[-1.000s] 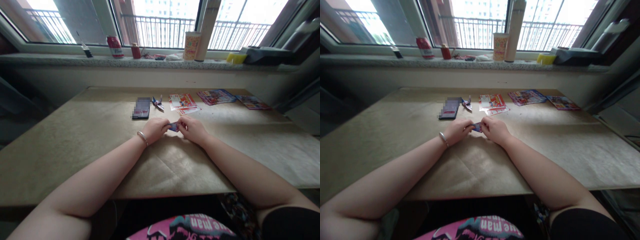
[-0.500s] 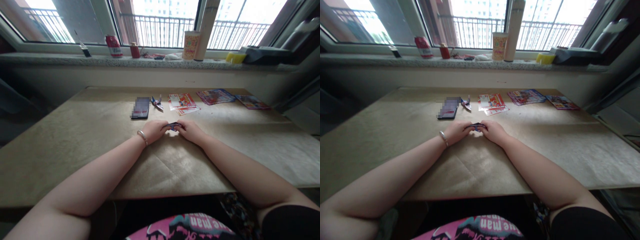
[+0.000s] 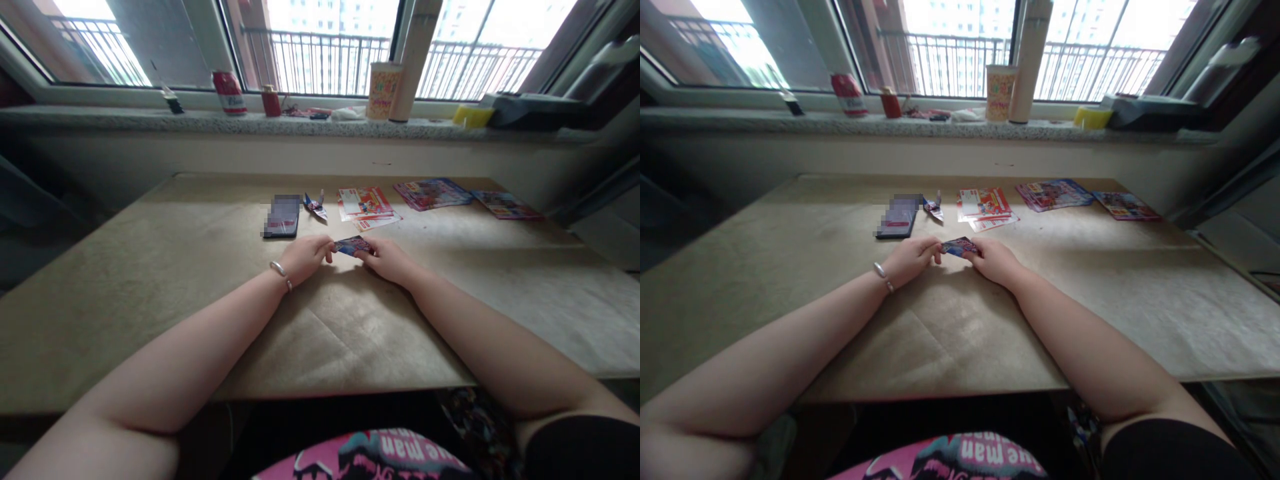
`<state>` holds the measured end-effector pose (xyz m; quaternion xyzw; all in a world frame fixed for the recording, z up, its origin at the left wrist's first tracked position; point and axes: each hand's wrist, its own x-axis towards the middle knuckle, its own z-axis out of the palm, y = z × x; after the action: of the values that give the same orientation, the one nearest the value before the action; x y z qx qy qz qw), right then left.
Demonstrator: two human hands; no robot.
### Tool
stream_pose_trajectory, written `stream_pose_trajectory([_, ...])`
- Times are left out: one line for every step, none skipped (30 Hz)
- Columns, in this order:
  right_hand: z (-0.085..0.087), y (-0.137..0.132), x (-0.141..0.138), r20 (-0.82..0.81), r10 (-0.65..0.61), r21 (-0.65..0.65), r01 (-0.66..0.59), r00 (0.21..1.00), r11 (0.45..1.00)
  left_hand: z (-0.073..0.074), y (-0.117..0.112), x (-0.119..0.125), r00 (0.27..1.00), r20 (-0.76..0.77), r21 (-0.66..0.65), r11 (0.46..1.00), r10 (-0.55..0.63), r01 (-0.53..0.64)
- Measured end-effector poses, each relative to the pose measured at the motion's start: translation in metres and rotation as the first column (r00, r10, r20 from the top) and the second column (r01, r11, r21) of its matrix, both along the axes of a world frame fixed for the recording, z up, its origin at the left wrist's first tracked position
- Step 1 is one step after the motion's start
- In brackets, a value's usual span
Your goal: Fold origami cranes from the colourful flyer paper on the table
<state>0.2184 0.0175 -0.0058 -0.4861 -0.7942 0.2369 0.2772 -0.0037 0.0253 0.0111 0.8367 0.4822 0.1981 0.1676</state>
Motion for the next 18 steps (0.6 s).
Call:
stream_pose_trajectory([0.000,0.001,0.000,-0.002,0.009,-0.016,-0.009,1.000,1.000,-0.001,0.001,0.000,1.000,-0.001,0.008,1.000,0.013,-0.013])
stream_pose_trajectory([-0.001,0.001,0.001,-0.003,0.018,-0.031,-0.018,1.000,0.999,-0.002,0.001,0.001,1.000,0.000,0.015,1.000,0.026,-0.026])
stream_pose_trajectory([-0.001,0.002,0.001,-0.004,0.027,-0.043,-0.027,1.000,0.999,-0.003,0.002,0.001,0.999,0.004,0.018,0.999,0.034,-0.034])
stream_pose_trajectory([-0.002,0.002,0.001,-0.010,0.033,-0.047,-0.033,0.999,0.998,-0.005,0.002,0.002,0.999,0.010,0.020,0.999,0.040,-0.040])
stream_pose_trajectory([-0.002,0.003,0.002,-0.017,0.036,-0.046,-0.036,0.999,0.998,-0.006,0.003,0.002,0.999,0.017,0.022,0.999,0.044,-0.045])
stream_pose_trajectory([-0.003,0.004,0.002,-0.024,0.035,-0.041,-0.036,0.999,0.999,-0.008,0.003,0.002,0.999,0.025,0.027,0.998,0.047,-0.048])
stream_pose_trajectory([-0.003,0.004,0.003,-0.033,0.032,-0.030,-0.033,0.999,0.999,-0.009,0.003,0.002,0.998,0.035,0.035,0.998,0.047,-0.049])
stream_pose_trajectory([-0.004,0.004,0.003,-0.041,0.030,-0.008,-0.030,0.999,1.000,-0.010,0.003,0.002,0.998,0.048,0.044,0.998,0.046,-0.048])
stream_pose_trajectory([-0.004,0.004,0.004,-0.044,0.032,0.027,-0.031,0.999,0.999,-0.011,0.003,0.001,0.997,0.065,0.048,0.998,0.046,-0.049])
stream_pose_trajectory([-0.003,0.004,0.004,-0.036,0.034,0.073,-0.032,0.999,0.997,-0.012,0.003,0.000,0.995,0.091,0.046,0.997,0.051,-0.056])
stream_pose_trajectory([-0.002,0.003,0.004,-0.015,0.029,0.128,-0.027,0.999,0.991,-0.013,0.004,-0.001,0.990,0.123,0.037,0.997,0.063,-0.068])
stream_pose_trajectory([0.000,0.001,0.005,0.027,0.008,0.188,-0.013,1.000,0.982,-0.014,0.005,-0.002,0.984,0.158,0.023,0.996,0.079,-0.083])
stream_pose_trajectory([0.002,-0.001,0.004,0.092,-0.022,0.247,-0.001,0.996,0.969,-0.015,0.005,-0.003,0.976,0.195,0.008,0.995,0.097,-0.101])
stream_pose_trajectory([0.004,-0.003,0.004,0.176,-0.079,0.301,0.023,0.981,0.953,-0.016,0.006,-0.003,0.968,0.227,-0.009,0.994,0.106,-0.106])
stream_pose_trajectory([0.007,-0.006,0.003,0.283,-0.136,0.347,0.031,0.950,0.938,-0.016,0.007,-0.004,0.961,0.256,-0.019,0.995,0.101,-0.100])
stream_pose_trajectory([0.009,-0.008,0.002,0.391,-0.161,0.373,0.004,0.906,0.928,-0.016,0.007,-0.004,0.959,0.271,-0.018,0.997,0.078,-0.076])
stream_pose_trajectory([0.011,-0.010,0.001,0.469,-0.176,0.389,-0.023,0.866,0.921,-0.016,0.007,-0.003,0.963,0.267,-0.001,0.999,0.036,-0.037])
stream_pose_trajectory([0.013,-0.012,0.000,0.523,-0.175,0.397,-0.056,0.834,0.916,-0.016,0.007,-0.003,0.970,0.243,0.032,0.999,-0.019,0.012])
